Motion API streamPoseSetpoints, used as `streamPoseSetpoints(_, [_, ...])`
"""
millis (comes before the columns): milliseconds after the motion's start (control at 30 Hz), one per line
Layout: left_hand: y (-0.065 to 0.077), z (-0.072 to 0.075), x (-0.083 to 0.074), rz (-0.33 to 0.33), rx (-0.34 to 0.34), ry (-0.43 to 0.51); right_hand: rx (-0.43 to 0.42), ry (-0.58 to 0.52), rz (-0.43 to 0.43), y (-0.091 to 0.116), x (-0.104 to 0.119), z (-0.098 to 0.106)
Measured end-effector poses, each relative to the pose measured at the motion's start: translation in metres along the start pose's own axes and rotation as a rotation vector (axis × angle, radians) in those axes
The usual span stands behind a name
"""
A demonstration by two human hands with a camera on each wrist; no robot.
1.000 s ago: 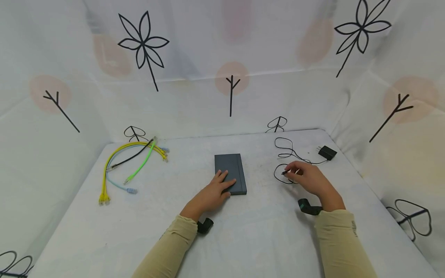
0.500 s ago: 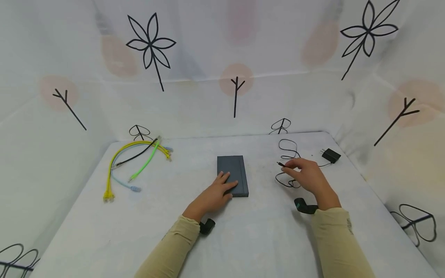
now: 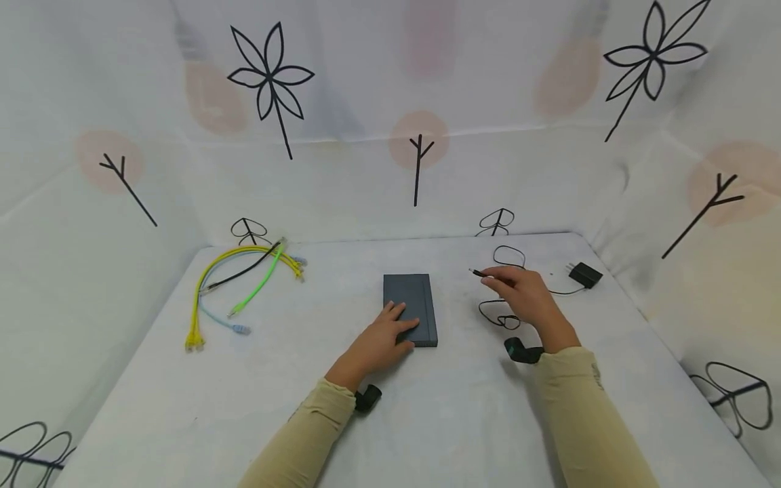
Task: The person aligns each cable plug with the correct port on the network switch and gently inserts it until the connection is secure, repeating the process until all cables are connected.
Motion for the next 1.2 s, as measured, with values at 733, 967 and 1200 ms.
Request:
streamPoseSetpoints(733, [-0.002, -0.002, -0.001, -0.03, 0.045, -0.009, 0.011, -0.002, -0.003, -0.035, -0.002, -0.039])
streamPoseSetpoints(967, [-0.002, -0.002, -0.002, 0.0, 0.057, -0.005, 0.028, -0.007, 0.005, -0.042, -0.002, -0.047])
streamPoseSetpoints(1200, [-0.005, -0.005, -0.003, 0.014, 0.061, -0.035, 0.041, 0.003, 0.037, -0.047, -0.003, -0.051])
Point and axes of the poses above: each hand's wrist, its own y-axis away from the middle knuckle, its own z-axis out of the back of the hand, x = y × z, the point moved 7 cm from there along -y, towards the middle knuckle, and after that the axes turned 10 degrees about z, right-handed, at the moved point
